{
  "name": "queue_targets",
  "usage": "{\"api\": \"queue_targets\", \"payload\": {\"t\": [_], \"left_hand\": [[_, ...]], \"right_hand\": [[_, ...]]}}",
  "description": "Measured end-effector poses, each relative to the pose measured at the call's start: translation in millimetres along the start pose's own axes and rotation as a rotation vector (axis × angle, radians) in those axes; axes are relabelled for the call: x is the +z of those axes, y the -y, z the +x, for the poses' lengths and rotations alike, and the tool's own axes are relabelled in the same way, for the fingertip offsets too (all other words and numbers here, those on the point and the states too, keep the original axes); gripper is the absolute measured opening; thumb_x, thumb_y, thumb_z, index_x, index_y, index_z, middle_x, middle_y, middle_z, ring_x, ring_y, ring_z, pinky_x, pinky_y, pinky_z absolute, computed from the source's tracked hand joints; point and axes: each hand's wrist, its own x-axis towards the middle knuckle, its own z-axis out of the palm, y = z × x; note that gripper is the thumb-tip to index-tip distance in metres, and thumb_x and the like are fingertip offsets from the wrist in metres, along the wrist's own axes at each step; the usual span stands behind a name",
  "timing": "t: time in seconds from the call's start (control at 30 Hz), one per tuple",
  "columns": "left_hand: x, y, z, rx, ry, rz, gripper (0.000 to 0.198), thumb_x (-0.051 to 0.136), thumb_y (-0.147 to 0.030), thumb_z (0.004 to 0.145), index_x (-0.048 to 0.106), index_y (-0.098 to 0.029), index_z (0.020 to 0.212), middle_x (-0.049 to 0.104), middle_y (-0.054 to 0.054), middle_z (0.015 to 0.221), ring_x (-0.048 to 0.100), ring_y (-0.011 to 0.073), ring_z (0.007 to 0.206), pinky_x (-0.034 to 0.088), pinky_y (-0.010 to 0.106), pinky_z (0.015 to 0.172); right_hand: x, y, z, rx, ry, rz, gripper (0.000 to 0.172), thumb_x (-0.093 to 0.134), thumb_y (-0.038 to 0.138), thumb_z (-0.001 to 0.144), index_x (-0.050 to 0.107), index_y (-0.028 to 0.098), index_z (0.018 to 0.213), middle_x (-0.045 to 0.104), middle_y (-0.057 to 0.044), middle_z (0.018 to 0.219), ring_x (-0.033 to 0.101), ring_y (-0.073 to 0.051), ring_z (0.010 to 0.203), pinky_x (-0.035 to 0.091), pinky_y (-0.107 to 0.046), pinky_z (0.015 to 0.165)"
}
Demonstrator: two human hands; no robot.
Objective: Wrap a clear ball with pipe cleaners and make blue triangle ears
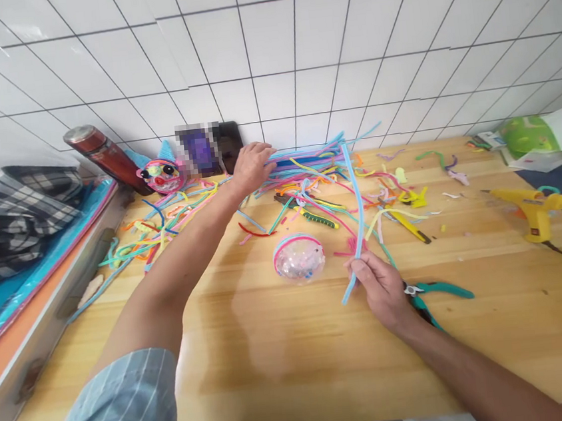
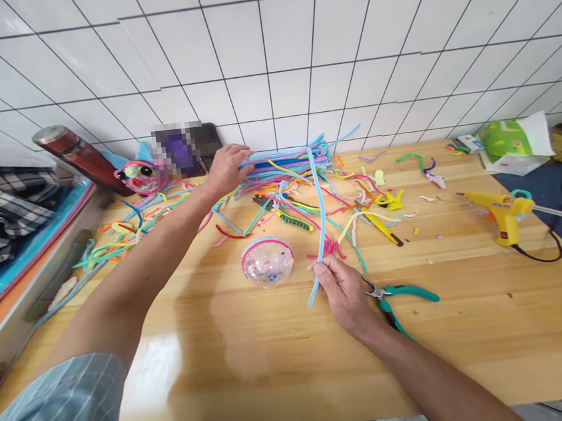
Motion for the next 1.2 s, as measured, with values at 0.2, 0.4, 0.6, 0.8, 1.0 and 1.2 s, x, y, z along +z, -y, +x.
{"api": "queue_targets", "payload": {"t": [0.2, 0.4, 0.6, 0.8, 1.0, 1.2], "left_hand": [[-56.4, -41.1, -62.1, -0.121, -0.201, -0.21, 0.031, 0.055, -0.046, 0.103, 0.08, -0.028, 0.109, 0.078, 0.008, 0.114, 0.067, 0.0253, 0.11, 0.047, 0.044, 0.104], [-81.4, -140.3, -176.5, -0.317, -0.028, -0.677, 0.033, 0.071, -0.052, 0.086, 0.077, -0.019, 0.088, 0.073, 0.002, 0.08, 0.054, 0.0135, 0.063, 0.044, 0.029, 0.061], [-46.6, -212.3, -246.0, -0.427, 0.414, -0.969, 0.043, 0.074, -0.062, 0.086, 0.071, -0.019, 0.089, 0.057, -0.003, 0.073, 0.049, 0.0109, 0.066, 0.038, 0.024, 0.06], [-11.8, -218.7, -243.9, -0.397, 0.441, -1.115, 0.057, 0.079, -0.074, 0.08, 0.068, -0.019, 0.088, 0.051, -0.006, 0.068, 0.037, 0.0088, 0.059, 0.029, 0.024, 0.056], [-1.6, -218.1, -242.9, -0.368, 0.445, -1.133, 0.062, 0.074, -0.079, 0.084, 0.063, -0.018, 0.078, 0.048, -0.005, 0.065, 0.037, 0.0081, 0.058, 0.027, 0.025, 0.056], [0.9, -218.4, -239.4, -0.394, 0.439, -1.144, 0.052, 0.068, -0.069, 0.088, 0.06, -0.02, 0.073, 0.047, -0.006, 0.06, 0.035, 0.0086, 0.054, 0.026, 0.026, 0.054]], "right_hand": [[2.8, 3.8, 6.6, 0.038, -0.083, 0.139, 0.05, 0.065, 0.071, 0.098, 0.072, 0.025, 0.081, 0.057, 0.002, 0.064, 0.054, -0.016, 0.059, 0.046, -0.029, 0.056], [2.5, 10.7, 12.4, 0.021, -0.086, 0.263, 0.056, 0.071, 0.079, 0.09, 0.073, 0.024, 0.082, 0.056, 0.003, 0.06, 0.051, -0.015, 0.057, 0.044, -0.029, 0.056], [6.8, 20.5, 4.8, -0.06, 0.01, 0.323, 0.057, 0.076, 0.081, 0.085, 0.071, 0.025, 0.079, 0.059, 0.003, 0.06, 0.052, -0.014, 0.054, 0.044, -0.03, 0.055], [11.2, 31.8, -5.2, -0.068, 0.158, 0.262, 0.058, 0.076, 0.083, 0.082, 0.068, 0.025, 0.074, 0.058, 0.003, 0.056, 0.052, -0.014, 0.052, 0.047, -0.031, 0.054], [7.6, 29.1, -2.7, -0.077, 0.171, 0.218, 0.055, 0.077, 0.079, 0.084, 0.071, 0.025, 0.077, 0.061, 0.003, 0.057, 0.055, -0.015, 0.052, 0.05, -0.031, 0.054], [6.8, 23.9, 1.8, -0.078, 0.144, 0.193, 0.057, 0.078, 0.082, 0.082, 0.073, 0.025, 0.078, 0.065, 0.002, 0.06, 0.055, -0.015, 0.053, 0.051, -0.031, 0.053]]}}
